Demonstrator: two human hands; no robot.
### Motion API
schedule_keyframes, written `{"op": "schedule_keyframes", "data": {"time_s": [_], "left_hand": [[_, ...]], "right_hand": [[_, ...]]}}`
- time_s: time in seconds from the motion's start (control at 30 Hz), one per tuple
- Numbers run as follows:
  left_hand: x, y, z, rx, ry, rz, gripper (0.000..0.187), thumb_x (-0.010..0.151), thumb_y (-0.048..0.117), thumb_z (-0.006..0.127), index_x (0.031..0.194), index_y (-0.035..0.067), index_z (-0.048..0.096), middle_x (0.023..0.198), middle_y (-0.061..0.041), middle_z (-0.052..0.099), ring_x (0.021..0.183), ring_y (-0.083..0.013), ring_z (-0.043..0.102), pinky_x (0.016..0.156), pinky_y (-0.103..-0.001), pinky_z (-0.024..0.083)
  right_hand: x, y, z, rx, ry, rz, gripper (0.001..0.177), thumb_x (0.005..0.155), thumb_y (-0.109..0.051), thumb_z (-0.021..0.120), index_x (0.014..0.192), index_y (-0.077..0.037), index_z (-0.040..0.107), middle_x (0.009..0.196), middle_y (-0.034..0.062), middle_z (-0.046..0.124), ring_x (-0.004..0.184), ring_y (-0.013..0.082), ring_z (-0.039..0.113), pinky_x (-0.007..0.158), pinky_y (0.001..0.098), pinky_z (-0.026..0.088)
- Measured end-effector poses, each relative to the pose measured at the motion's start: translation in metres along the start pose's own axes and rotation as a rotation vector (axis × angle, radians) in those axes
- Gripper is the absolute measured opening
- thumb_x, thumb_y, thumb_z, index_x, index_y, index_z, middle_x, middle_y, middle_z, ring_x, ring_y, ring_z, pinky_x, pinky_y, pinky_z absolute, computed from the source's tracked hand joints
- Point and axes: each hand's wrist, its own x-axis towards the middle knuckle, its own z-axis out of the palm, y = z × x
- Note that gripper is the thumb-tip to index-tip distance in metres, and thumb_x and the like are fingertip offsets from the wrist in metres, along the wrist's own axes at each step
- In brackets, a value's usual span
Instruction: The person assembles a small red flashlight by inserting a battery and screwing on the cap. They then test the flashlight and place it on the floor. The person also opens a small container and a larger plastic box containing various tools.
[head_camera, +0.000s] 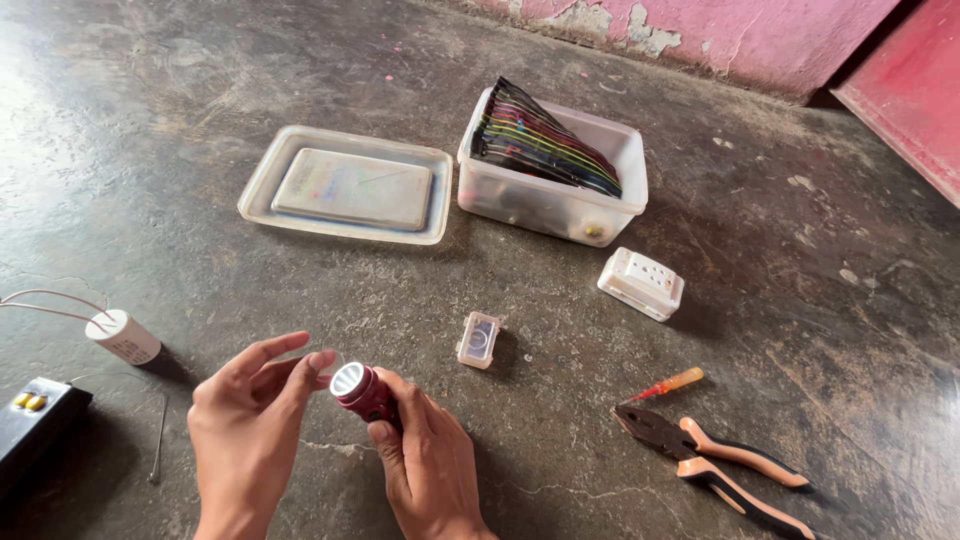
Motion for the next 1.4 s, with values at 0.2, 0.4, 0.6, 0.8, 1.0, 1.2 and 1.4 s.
{"op": "schedule_keyframes", "data": {"time_s": [0.2,0.4,0.6,0.8,1.0,1.2,1.4], "left_hand": [[-0.027,0.017,0.009,-0.241,-0.003,0.144,0.022,0.091,0.008,0.071,0.11,0.0,0.077,0.096,-0.009,0.083,0.087,-0.0148,0.079,0.077,-0.028,0.063],[-0.055,0.027,0.018,0.22,0.135,0.523,0.018,0.086,0.009,0.077,0.104,0.008,0.081,0.092,-0.006,0.082,0.089,-0.0145,0.078,0.078,-0.029,0.061],[-0.072,0.023,0.024,0.062,0.058,0.417,0.017,0.091,0.009,0.072,0.106,0.01,0.08,0.098,-0.004,0.082,0.091,-0.0144,0.079,0.077,-0.028,0.065],[-0.083,0.012,0.041,-0.212,0.001,0.071,0.019,0.091,0.006,0.069,0.108,0.005,0.078,0.094,-0.008,0.083,0.089,-0.0168,0.078,0.077,-0.03,0.064],[-0.08,0.002,0.046,-0.437,-0.04,0.016,0.02,0.092,0.005,0.067,0.109,-0.001,0.075,0.101,-0.015,0.08,0.095,-0.0198,0.078,0.081,-0.03,0.064],[-0.077,-0.011,0.06,-0.67,-0.032,-0.062,0.023,0.094,0.008,0.067,0.115,0.0,0.073,0.102,-0.013,0.08,0.089,-0.0198,0.075,0.078,-0.029,0.061],[-0.067,-0.033,0.061,-0.908,0.062,-0.3,0.022,0.097,0.01,0.066,0.118,0.004,0.07,0.105,-0.008,0.077,0.09,-0.0172,0.07,0.075,-0.03,0.059]], "right_hand": [[-0.019,0.005,-0.003,-0.048,0.052,-0.14,0.047,0.11,-0.043,0.037,0.141,-0.01,0.05,0.115,0.0151,0.069,0.102,0.0302,0.069,0.091,0.0478,0.049],[-0.037,0.006,-0.008,0.069,0.128,-0.035,0.043,0.105,-0.03,0.053,0.142,-0.007,0.05,0.121,0.0186,0.069,0.111,0.033,0.069,0.093,0.0466,0.054],[-0.046,0.01,-0.009,0.263,0.097,0.028,0.036,0.105,-0.021,0.056,0.137,-0.006,0.049,0.12,0.0146,0.068,0.108,0.0251,0.075,0.091,0.041,0.062],[-0.058,0.015,-0.011,0.119,0.087,-0.171,0.038,0.103,-0.009,0.056,0.138,-0.001,0.045,0.101,0.0152,0.072,0.1,0.0311,0.075,0.112,0.0607,0.025],[-0.065,0.014,-0.01,0.116,0.11,0.005,0.038,0.103,-0.01,0.055,0.141,-0.003,0.047,0.123,0.0214,0.067,0.116,0.0318,0.073,0.112,0.0486,0.045],[-0.072,0.02,-0.015,0.303,0.029,0.03,0.044,0.105,-0.017,0.056,0.144,-0.002,0.042,0.133,0.0186,0.06,0.119,0.0315,0.07,0.1,0.0428,0.056],[-0.074,0.024,-0.006,0.373,0.138,-0.041,0.043,0.102,-0.021,0.066,0.133,0.001,0.047,0.125,0.0199,0.054,0.113,0.0302,0.068,0.095,0.0413,0.064]]}}
